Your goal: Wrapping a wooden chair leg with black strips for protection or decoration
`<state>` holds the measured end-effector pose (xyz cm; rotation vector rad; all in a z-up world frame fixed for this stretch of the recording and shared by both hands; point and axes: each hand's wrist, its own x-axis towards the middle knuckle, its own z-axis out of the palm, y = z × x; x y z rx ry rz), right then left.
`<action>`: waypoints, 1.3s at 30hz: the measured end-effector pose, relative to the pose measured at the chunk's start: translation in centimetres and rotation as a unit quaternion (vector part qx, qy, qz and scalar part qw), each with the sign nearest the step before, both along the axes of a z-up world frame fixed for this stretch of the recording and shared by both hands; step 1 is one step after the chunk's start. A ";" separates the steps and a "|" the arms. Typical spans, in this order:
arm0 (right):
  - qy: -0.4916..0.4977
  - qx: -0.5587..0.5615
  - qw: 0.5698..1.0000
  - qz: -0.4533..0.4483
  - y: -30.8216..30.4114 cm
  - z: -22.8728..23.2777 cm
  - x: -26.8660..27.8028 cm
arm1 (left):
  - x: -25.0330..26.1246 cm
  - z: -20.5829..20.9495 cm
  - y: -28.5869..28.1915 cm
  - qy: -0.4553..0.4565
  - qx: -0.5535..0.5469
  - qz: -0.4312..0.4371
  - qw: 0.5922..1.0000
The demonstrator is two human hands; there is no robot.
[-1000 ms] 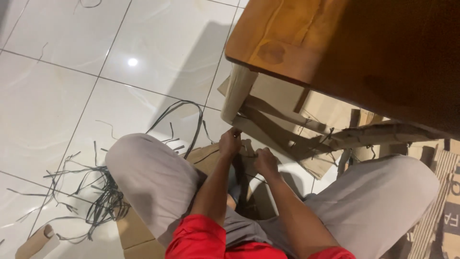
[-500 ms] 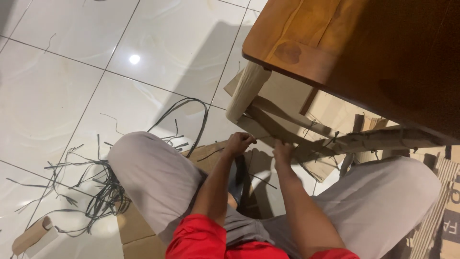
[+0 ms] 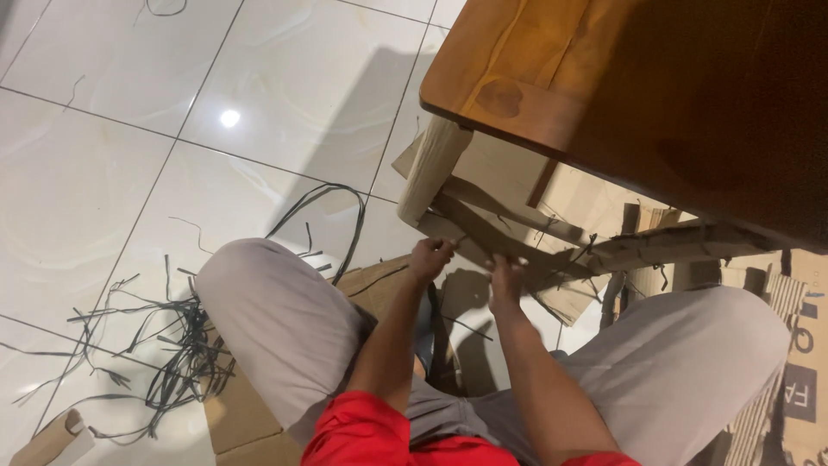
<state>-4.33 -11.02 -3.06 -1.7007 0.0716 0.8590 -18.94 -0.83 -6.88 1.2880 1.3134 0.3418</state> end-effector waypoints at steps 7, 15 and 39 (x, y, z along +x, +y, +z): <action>-0.007 0.070 0.993 0.097 0.0 0.3 -0.1 | 1.0 4.2 -1.9 -0.009 0.043 -0.120 0.992; -0.005 0.041 0.999 0.016 -0.7 -8.4 3.5 | 3.1 9.7 -1.4 0.072 0.504 -0.128 0.851; 0.113 -0.116 0.982 0.102 10.0 -7.1 5.9 | 9.2 -0.4 8.5 0.253 0.720 -0.117 0.636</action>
